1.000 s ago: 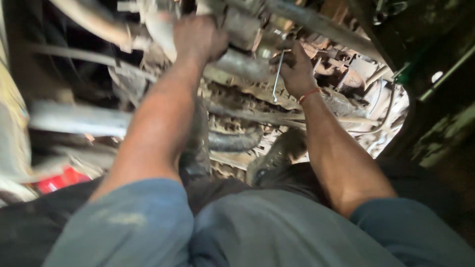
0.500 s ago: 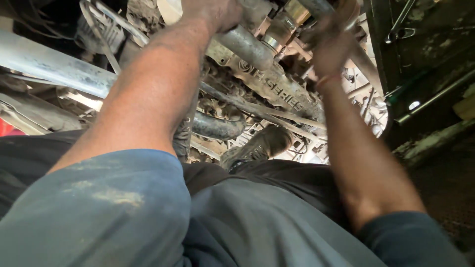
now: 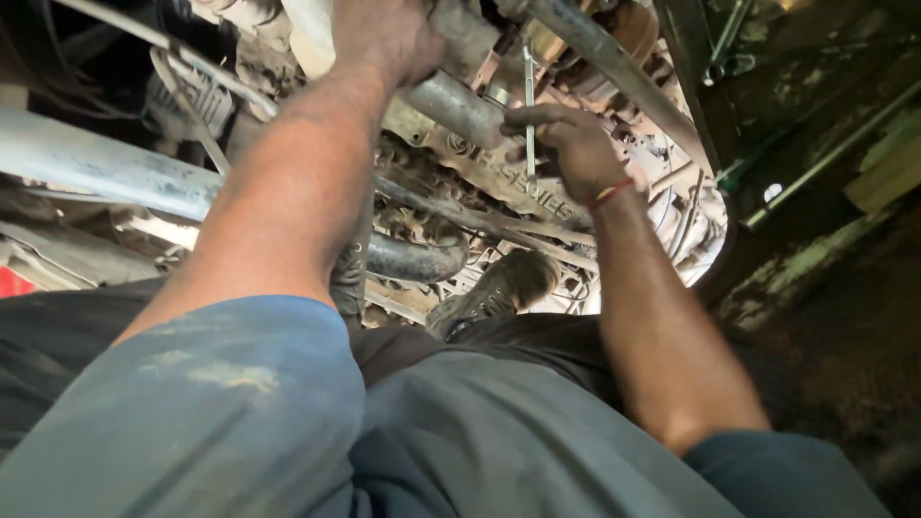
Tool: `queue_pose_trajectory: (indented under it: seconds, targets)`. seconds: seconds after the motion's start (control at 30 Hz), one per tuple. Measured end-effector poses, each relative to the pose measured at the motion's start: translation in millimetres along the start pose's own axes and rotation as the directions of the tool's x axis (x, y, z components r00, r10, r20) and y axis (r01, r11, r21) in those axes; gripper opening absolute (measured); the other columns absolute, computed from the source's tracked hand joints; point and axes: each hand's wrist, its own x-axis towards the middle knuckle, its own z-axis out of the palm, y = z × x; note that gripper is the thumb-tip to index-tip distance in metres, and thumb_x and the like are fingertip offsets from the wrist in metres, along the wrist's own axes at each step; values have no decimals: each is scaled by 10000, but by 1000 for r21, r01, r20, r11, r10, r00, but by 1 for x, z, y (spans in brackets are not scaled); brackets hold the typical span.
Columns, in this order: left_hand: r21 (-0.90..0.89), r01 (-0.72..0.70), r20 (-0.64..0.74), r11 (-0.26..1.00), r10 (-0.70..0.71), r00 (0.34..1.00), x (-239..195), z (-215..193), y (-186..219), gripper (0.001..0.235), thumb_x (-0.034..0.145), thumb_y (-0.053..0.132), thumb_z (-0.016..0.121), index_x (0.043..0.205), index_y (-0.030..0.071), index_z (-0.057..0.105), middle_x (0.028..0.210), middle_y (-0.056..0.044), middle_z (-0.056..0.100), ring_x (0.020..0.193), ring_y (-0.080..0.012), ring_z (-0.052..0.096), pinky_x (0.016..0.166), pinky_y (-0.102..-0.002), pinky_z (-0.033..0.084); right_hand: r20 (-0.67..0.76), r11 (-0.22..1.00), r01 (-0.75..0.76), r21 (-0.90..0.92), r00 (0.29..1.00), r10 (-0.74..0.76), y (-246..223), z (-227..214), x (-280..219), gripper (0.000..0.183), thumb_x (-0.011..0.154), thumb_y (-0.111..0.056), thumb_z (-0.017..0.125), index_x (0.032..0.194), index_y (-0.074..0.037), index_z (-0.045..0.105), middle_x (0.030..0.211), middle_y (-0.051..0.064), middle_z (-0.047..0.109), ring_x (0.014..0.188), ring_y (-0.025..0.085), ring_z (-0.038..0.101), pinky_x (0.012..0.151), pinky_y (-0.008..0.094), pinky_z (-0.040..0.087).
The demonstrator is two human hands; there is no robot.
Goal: The person works under a vehicle, using a wrench to tighten bolts on the engine block. They repeatedly reposition the wrench and adjust their grip to apply torque to different fasteners within the confined space.
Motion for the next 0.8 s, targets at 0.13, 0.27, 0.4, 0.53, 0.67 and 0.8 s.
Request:
queue_pose_trajectory:
  seconds: [0.13,0.27,0.4,0.53,0.67,0.8]
  targets:
    - [234,-59,94,970,38,995,9,14,-11,330,885,324,686,1027,42,782,1084,-231,733,1041,-380,685,917,-502,501,-312,988,93,125,949,-50,47,10,0,409,918,45,614,1318,-33,587,1066,149,719,759,188,714,532,299,581]
    - [205,-104,-174,973,141,974,-4,8,-5,326,851,346,724,953,36,736,1035,-200,697,992,-379,661,842,-502,508,-525,967,55,249,847,88,64,34,18,582,833,69,656,1371,-73,487,990,81,681,709,182,684,485,302,555]
    - [-85,-247,-479,965,178,860,-80,70,37,338,790,213,728,1081,55,665,990,-149,638,942,-384,607,821,-519,496,-478,835,94,543,852,215,103,34,51,423,882,35,647,1295,-13,573,888,124,685,680,238,652,467,332,491]
    - [-281,-342,-360,896,232,904,-127,141,71,477,761,146,710,1145,-91,553,1042,-311,606,985,-474,579,866,-535,478,-335,640,76,765,895,294,122,47,84,241,905,-50,655,1128,39,680,908,132,741,738,242,697,563,375,562]
    - [-529,181,135,829,-128,983,-99,189,68,323,876,232,701,1009,-48,611,916,-225,685,871,-351,673,761,-461,525,-338,668,-14,744,854,395,106,42,88,144,879,-82,707,920,51,742,888,130,750,732,227,694,633,428,542]
    - [-805,285,245,521,-146,958,-100,226,52,235,966,186,552,1022,-14,661,877,-140,678,823,-253,609,716,-440,503,-370,764,-56,643,851,373,87,46,65,233,816,-88,739,988,70,734,912,137,736,756,239,701,670,414,591]
